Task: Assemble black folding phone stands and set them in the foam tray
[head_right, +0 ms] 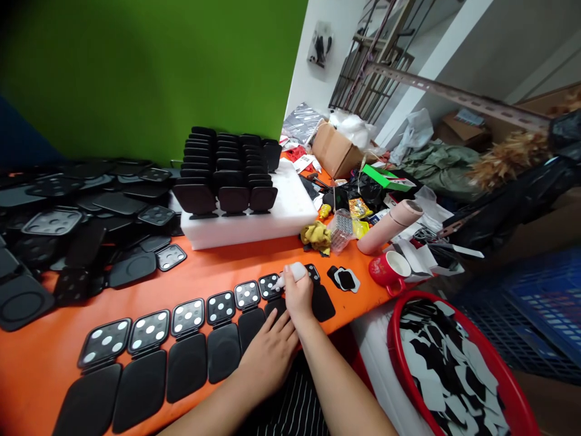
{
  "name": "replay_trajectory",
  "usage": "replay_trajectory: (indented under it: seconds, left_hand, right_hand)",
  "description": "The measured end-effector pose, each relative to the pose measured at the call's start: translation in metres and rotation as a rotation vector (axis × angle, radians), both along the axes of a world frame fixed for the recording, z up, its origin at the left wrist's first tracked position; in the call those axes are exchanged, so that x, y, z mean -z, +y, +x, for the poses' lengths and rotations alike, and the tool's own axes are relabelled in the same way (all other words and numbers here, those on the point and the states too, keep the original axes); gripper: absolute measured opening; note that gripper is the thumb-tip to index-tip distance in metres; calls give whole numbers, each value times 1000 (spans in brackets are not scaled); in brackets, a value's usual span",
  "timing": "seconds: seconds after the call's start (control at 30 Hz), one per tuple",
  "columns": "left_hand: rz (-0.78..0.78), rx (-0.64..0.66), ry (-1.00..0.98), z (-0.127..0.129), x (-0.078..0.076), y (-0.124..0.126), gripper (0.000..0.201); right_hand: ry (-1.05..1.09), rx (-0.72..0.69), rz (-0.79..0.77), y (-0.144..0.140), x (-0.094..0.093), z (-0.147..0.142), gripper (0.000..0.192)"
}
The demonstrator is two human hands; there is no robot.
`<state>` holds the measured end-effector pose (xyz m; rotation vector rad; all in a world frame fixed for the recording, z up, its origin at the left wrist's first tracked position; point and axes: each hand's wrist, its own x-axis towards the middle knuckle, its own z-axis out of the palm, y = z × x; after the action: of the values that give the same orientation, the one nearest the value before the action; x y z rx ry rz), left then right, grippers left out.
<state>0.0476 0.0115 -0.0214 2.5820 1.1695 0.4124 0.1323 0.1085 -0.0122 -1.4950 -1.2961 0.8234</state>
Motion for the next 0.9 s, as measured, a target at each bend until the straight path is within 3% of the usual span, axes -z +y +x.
replay_trajectory:
  seconds: [0.3,0.53,0.77,0.9]
  left_hand:
    - [-5,0,8,1,1,0,48]
    - [-6,-6,22,1,-1,-1,49]
    - [3,-16,40,0,-5,-1,50]
    - [11,-25,40,0,-6,-1,51]
  right_hand:
    - [-107,-14,30,-2,1,-1,30]
    - [44,11,-78,8,-3,-3,38]
    - [-140,-8,-7,21,-2,-8,36]
    - [-35,-3,-44,19,-4,-8,38]
